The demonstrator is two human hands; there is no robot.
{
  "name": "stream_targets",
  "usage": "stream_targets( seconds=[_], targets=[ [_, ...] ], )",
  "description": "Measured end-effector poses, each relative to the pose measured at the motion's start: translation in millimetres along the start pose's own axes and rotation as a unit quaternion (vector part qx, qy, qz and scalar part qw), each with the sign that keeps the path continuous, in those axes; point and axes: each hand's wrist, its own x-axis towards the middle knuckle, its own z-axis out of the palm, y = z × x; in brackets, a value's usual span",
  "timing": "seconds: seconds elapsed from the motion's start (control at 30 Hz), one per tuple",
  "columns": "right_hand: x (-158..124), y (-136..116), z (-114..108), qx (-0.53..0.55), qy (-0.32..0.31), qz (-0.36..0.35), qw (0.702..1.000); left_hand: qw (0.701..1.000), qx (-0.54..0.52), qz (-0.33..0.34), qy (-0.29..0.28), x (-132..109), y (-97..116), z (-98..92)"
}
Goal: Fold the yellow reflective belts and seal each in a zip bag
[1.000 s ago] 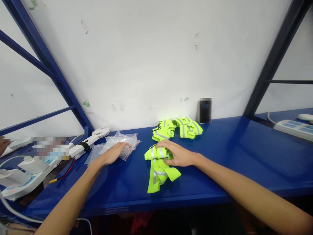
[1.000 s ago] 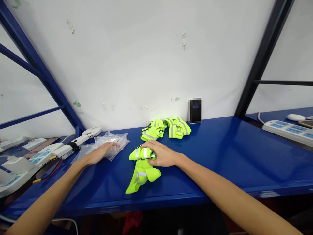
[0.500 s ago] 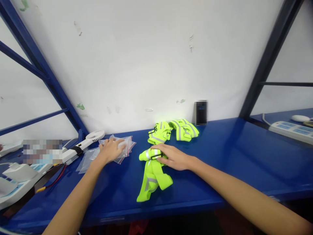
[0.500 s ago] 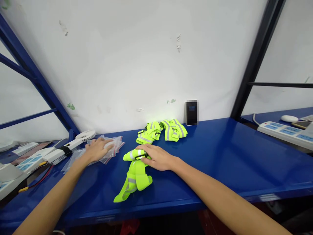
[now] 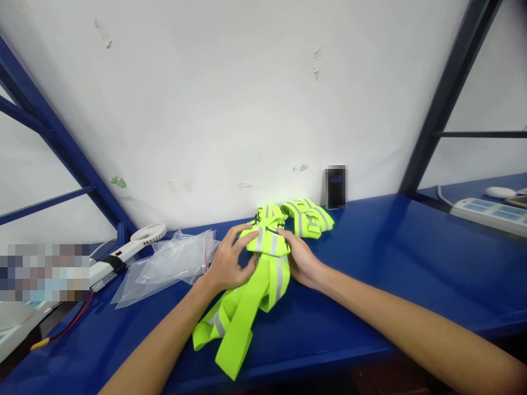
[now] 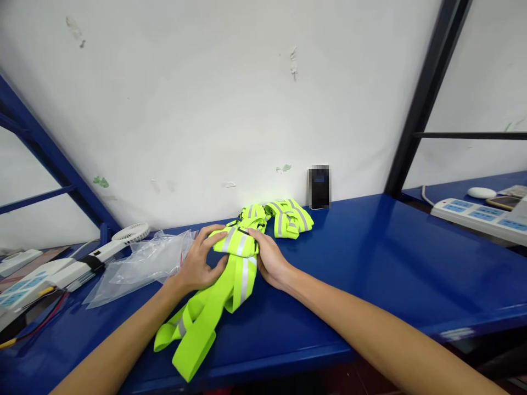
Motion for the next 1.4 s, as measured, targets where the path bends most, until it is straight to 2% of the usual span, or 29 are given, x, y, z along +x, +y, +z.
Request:
stream_targets(
  seconds=[0.07, 0.1, 0.13, 0.17, 0.23, 0.3, 0.33, 0.4, 0.5, 0.57, 0.63, 0.7, 0.77, 0.83, 0.9, 1.0, 1.07, 1.2, 1.33, 1.4],
  targets=[
    [-4.9, -6.2, -4.4, -0.099, -0.03, -0.064, 0.993, 0.993, -0.069, -0.083, 0.052, -5.7, -2.2, 8.3],
    [-7.1, -9.6, -8.3, -0.18, -0.053, -0.106, 0.976, 0.979, -0.126, -0.142, 0.071, -8.1, -1.7, 12.3],
    [-9.1, -13.2, -12.7, -0.274, -0.079, -0.148, 0.947, 0.955, -0.194, -0.205, 0.089, -9.6, -0.3, 15.8],
    [-10.5, -16.8, -16.9, -0.374, -0.107, -0.178, 0.904, 0.92, -0.266, -0.266, 0.112, -10.1, 1.9, 18.2],
    [-12.0, -22.6, -23.0, -0.527, -0.098, -0.21, 0.817, 0.83, -0.391, -0.363, 0.161, -7.6, 7.9, 19.1],
    [-11.5, -24.9, -25.1, -0.592, -0.07, -0.247, 0.764, 0.758, -0.463, -0.417, 0.194, -2.2, 14.6, 15.2],
    [-10.6, -24.6, -25.1, -0.597, -0.063, -0.275, 0.751, 0.738, -0.484, -0.428, 0.192, 0.6, 17.9, 12.4],
    [-8.4, -22.0, -24.5, -0.578, -0.067, -0.347, 0.735, 0.726, -0.511, -0.434, 0.152, 5.0, 23.8, 7.5],
    [-6.3, -18.8, -25.9, -0.541, -0.044, -0.433, 0.719, 0.733, -0.518, -0.432, 0.086, 6.8, 29.7, 6.5],
    [-7.0, -19.6, -28.6, -0.543, -0.028, -0.448, 0.71, 0.737, -0.514, -0.433, 0.072, 5.0, 29.8, 9.6],
    [-9.0, -21.1, -30.7, -0.557, -0.056, -0.44, 0.702, 0.733, -0.524, -0.429, 0.059, 0.9, 25.3, 13.2],
    [-11.5, -20.9, -30.0, -0.543, -0.105, -0.427, 0.715, 0.727, -0.537, -0.427, 0.021, -5.1, 16.8, 15.8],
    [-13.8, -18.5, -25.2, -0.488, -0.109, -0.398, 0.769, 0.742, -0.52, -0.422, -0.025, -11.2, 6.5, 16.5],
    [-14.7, -15.1, -17.5, -0.415, -0.052, -0.339, 0.842, 0.792, -0.455, -0.406, -0.024, -15.1, -2.3, 15.6],
    [-13.6, -11.9, -10.2, -0.346, 0.003, -0.269, 0.899, 0.853, -0.365, -0.373, 0.018, -15.8, -7.1, 13.5],
    [-8.2, -7.7, -6.2, -0.26, 0.034, -0.182, 0.948, 0.92, -0.235, -0.307, 0.06, -14.3, -6.9, 9.4],
    [-3.9, -5.5, -7.8, -0.223, 0.043, -0.138, 0.964, 0.937, -0.19, -0.29, 0.047, -14.4, -4.2, 7.5],
    [1.2, -3.4, -12.9, -0.157, 0.047, -0.081, 0.983, 0.937, -0.184, -0.297, -0.027, -17.0, 0.4, 7.0],
    [1.5, -2.1, -11.8, -0.134, 0.056, -0.076, 0.986, 0.974, -0.055, -0.221, 0.006, -16.2, 0.1, 4.0],
    [1.3, -0.7, -9.3, -0.14, 0.049, -0.07, 0.986, 0.986, -0.001, -0.168, -0.007, -14.6, -1.4, 0.3]
  ],
)
